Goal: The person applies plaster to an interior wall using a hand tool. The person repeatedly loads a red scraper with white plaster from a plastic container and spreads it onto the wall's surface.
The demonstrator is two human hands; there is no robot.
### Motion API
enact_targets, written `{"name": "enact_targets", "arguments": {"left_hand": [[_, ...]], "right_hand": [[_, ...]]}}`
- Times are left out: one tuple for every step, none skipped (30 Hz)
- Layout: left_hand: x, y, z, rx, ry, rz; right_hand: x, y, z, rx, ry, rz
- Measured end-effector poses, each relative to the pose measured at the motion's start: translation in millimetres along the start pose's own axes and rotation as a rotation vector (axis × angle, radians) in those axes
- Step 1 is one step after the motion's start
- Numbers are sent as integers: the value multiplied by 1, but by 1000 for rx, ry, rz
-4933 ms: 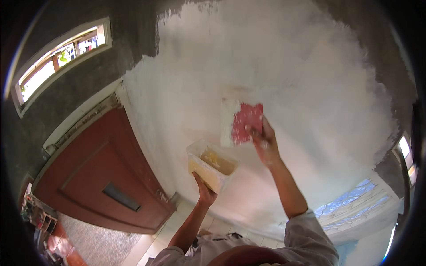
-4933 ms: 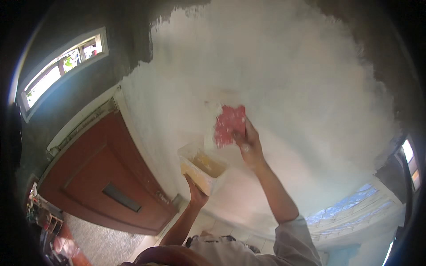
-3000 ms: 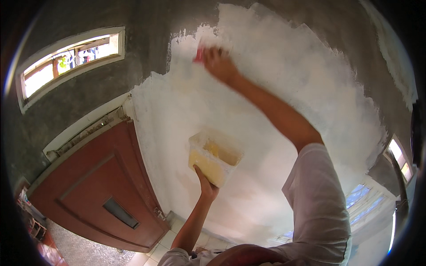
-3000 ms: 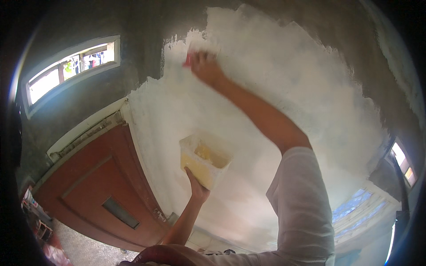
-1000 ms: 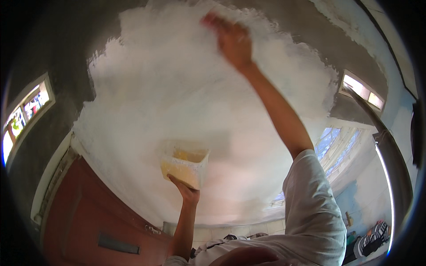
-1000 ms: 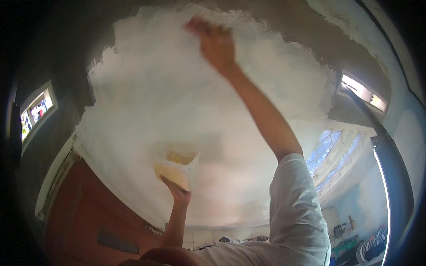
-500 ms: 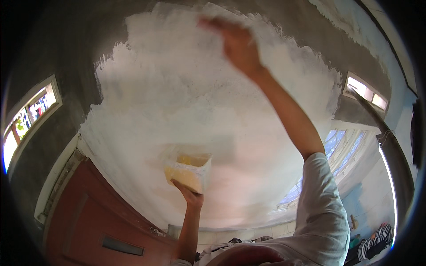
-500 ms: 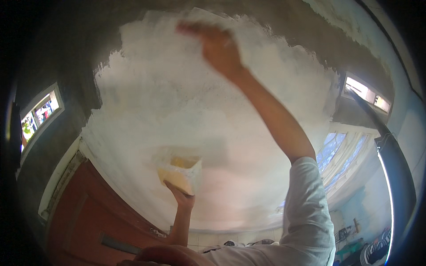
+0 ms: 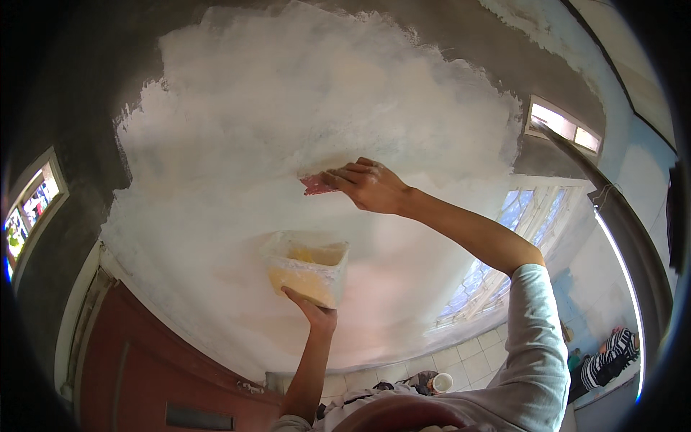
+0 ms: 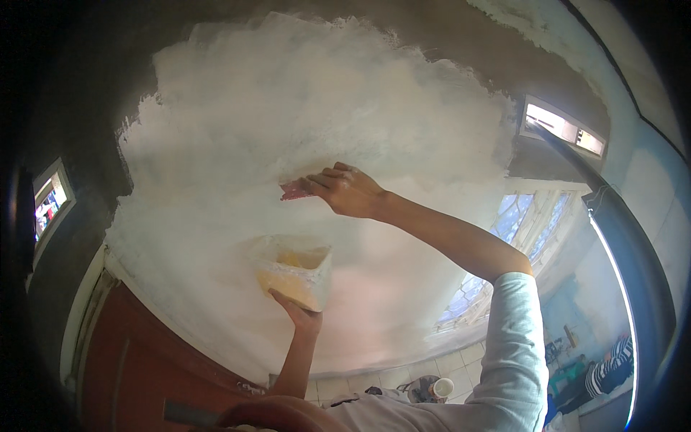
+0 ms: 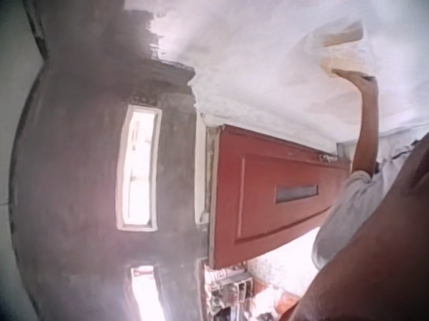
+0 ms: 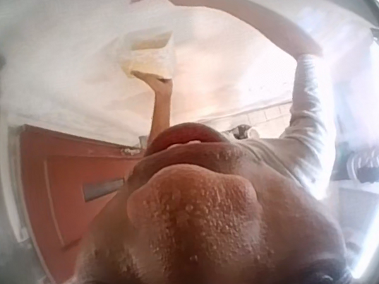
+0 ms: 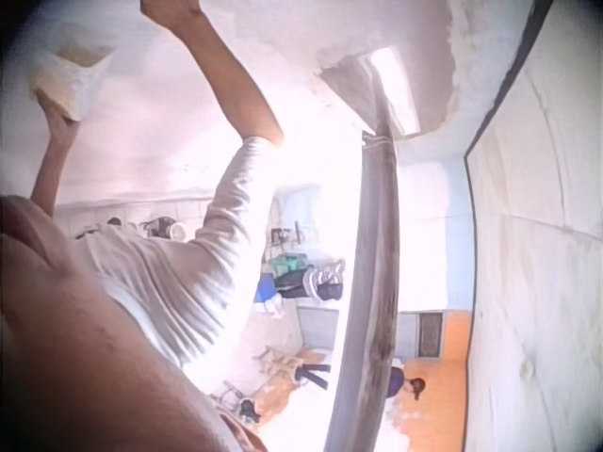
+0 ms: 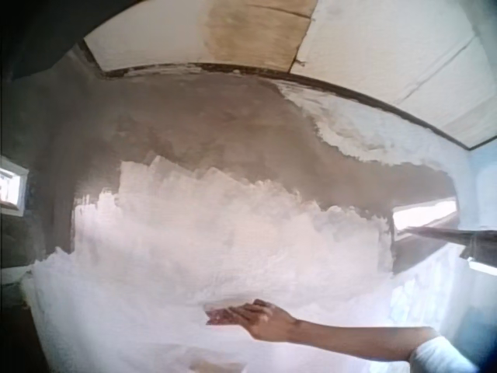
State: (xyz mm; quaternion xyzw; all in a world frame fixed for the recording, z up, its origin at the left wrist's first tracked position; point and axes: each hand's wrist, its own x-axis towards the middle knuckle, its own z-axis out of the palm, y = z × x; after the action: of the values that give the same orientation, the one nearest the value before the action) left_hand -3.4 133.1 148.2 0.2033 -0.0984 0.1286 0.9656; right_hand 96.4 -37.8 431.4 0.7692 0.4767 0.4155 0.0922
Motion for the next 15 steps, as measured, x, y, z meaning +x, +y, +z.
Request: {"name": "enact_targets", "arguments": {"left_hand": [[-2,-3,2,5,-12,22],[-3,-4,3,13,-60,67],[-3,-4,4,9,-19,45],[-5,-4,5,10,36,35],[-7,-4,5,11,95,26],[-7,-3,6,11,99,26],[-8,-3,7,54,77,58],[-8,-3,7,100,49,91],[-8,-3,7,93,57,94],[-9,-3,7,60,84,83],[-8,-3,7,30,73,93],[-8,-2,6,28,115,84],[-8,0,4,3,103,49],[-9,3,1,-22,116,14],[-13,8,-3,-21,110,44]], "right_hand": [[2,7,-15,64,96,-3],[9,23,-34,124,148,9],[24,40,-50,-14,360,57],[34,63,-73,-115,450,149],[50,85,-91,-173,623,265],[59,106,-111,-95,750,273],[69,118,-121,-70,802,379],[79,118,-117,-35,742,460],[83,116,-111,15,722,529],[86,103,-95,-141,622,418],[90,84,-71,-289,555,295],[84,57,-44,-434,532,157],[75,27,-17,-582,483,14],[71,3,7,-448,470,-115],[60,-20,23,-393,338,-160]]}}
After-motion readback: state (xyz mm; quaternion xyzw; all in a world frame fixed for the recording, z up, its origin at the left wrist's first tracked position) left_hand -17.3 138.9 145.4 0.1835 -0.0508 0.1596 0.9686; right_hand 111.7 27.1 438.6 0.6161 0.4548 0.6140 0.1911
